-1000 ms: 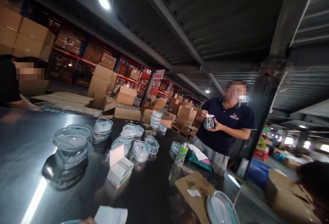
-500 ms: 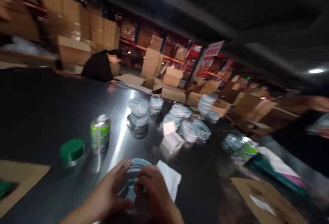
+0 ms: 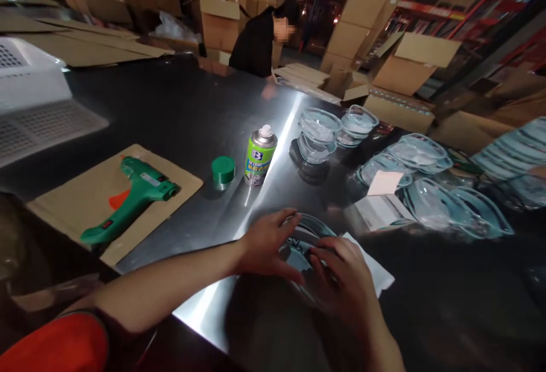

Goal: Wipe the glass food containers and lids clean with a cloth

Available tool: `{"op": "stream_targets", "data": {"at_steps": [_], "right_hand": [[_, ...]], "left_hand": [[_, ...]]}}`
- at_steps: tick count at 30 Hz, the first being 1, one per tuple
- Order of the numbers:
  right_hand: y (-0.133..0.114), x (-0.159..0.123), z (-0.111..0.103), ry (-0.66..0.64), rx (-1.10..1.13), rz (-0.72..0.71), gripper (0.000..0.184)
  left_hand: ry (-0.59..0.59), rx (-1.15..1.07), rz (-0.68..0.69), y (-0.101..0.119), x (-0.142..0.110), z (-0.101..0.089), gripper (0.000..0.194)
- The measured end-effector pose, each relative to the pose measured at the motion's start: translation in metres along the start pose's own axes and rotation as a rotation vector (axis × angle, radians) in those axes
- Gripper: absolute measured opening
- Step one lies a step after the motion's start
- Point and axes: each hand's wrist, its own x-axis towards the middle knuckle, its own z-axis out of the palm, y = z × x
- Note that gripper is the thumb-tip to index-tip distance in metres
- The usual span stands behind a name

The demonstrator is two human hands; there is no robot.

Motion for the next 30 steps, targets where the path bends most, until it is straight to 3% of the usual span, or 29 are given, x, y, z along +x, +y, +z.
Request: {"op": "stream_targets", "data": {"at_steps": [24,30], "right_hand": [[-0.0014,-0.0012,0.0006,-0.089,0.062,0.058,0.014],[0.0053,-0.0052,0.0024,-0.085,0.012,0.001,0.017]], "left_hand": [[0.088,-0.025,0.028,0.0009,-0.0008,0.0025,0.107],[0.106,-0.04,0.03,-0.0013,-0.0014,0.0078,0.112]]}}
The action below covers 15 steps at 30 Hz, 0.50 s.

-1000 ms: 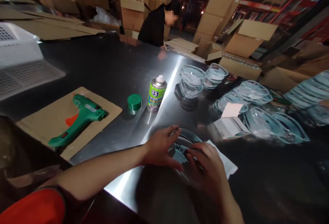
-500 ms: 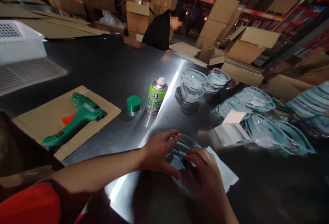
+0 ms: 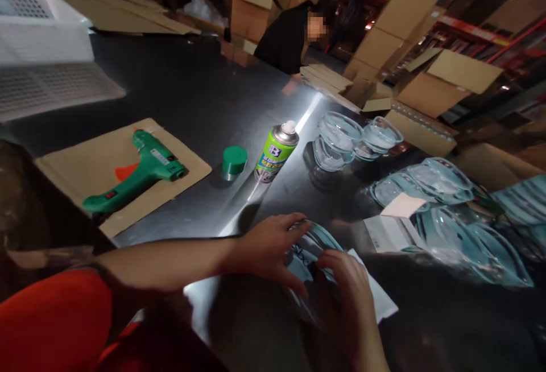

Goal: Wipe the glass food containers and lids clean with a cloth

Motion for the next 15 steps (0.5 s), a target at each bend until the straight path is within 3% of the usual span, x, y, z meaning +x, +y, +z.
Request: {"op": "stream_targets", "data": {"at_steps": [4,15], "right_hand": [[0.002,-0.005,-0.004,-0.035,-0.051,-0.016,0.027],[-0.009,0.009,-0.011,-0.121,-0.009,0.057,0.005]], "left_hand": [[0.052,0.0,0.032,-0.004,0.0,0.007,0.112],[0.037,0.014,0.013,0.0,0.003,0.004,0.103]]}}
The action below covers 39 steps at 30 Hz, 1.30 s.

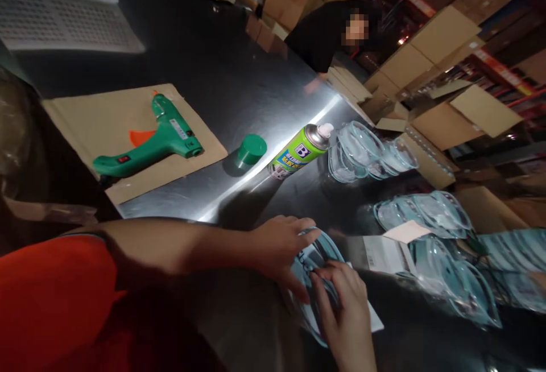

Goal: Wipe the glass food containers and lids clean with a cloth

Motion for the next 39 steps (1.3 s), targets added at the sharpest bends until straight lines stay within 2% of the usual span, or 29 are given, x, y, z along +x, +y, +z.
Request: {"op": "stream_targets", "data": {"at_steps": [7,12,16,18,23,27,31,39], "right_hand": [[-0.007,0.001,0.003,-0.02,-0.001,0.085,0.01],[-0.008,0.002,0.004,-0.009,-0.036,0.116,0.014],[-0.003,-0.004,0.003,0.056,0.073,0.174,0.009],[0.0,-0.007,0.001,0.057,0.108,0.17,0.014],[0.0,-0.008,-0.004,0.008,0.018,0.06,0.011],[-0.002,0.001,-0.005,-0.075,-0.013,0.07,0.003],[0.0,0.009,-0.003,-0.159,-0.071,0.048,0.012],[0.002,0.0,0.001,0.0,0.06,0.052,0.012]], "left_hand": [[-0.026,0.028,-0.019,0.003,-0.001,-0.002,0.099],[-0.044,0.034,-0.014,0.004,0.001,-0.006,0.105],[-0.058,0.027,-0.014,0.003,0.003,-0.005,0.106],[-0.05,0.022,-0.019,0.003,0.003,-0.004,0.105],[-0.064,0.014,-0.022,0.002,0.002,-0.004,0.103],[-0.068,-0.006,-0.032,0.003,0.0,-0.004,0.099],[-0.056,-0.03,-0.035,0.002,-0.001,-0.002,0.098],[-0.034,-0.04,-0.003,0.0,-0.002,-0.002,0.101]]}}
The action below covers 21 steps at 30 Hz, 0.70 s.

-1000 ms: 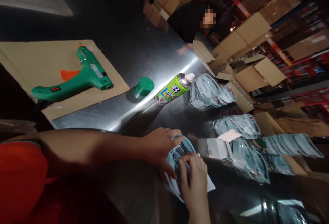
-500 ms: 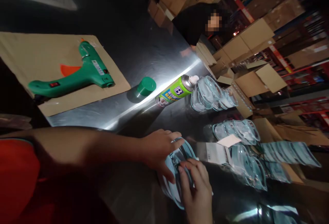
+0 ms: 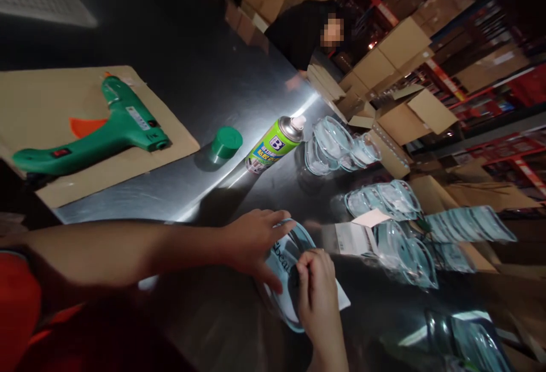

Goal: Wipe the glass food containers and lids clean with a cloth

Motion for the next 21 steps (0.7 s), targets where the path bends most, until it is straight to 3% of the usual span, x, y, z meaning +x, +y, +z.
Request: {"op": "stream_targets", "data": {"at_steps": [8,10,13,16,18,21], "right_hand": [[-0.003,-0.006,0.001,0.091,0.097,0.08,0.012],[-0.001,-0.009,0.0,0.168,0.116,0.092,0.011],[0.002,-0.014,-0.002,0.383,0.207,0.167,0.01],[0.004,-0.014,-0.008,0.615,0.674,0.337,0.01],[0.004,-0.011,-0.014,0.682,1.013,0.416,0.02],[0.003,-0.008,-0.026,0.744,1.182,0.447,0.032]], "left_hand": [[-0.024,-0.01,-0.035,0.002,-0.001,0.0,0.112],[-0.017,-0.012,-0.03,0.002,-0.001,0.0,0.112],[-0.04,-0.011,-0.04,0.002,0.0,-0.003,0.113],[-0.089,-0.002,-0.065,0.004,0.0,-0.008,0.11],[-0.118,0.012,-0.088,0.005,-0.002,-0.008,0.109],[-0.091,0.037,-0.089,0.002,-0.009,-0.002,0.117]]}}
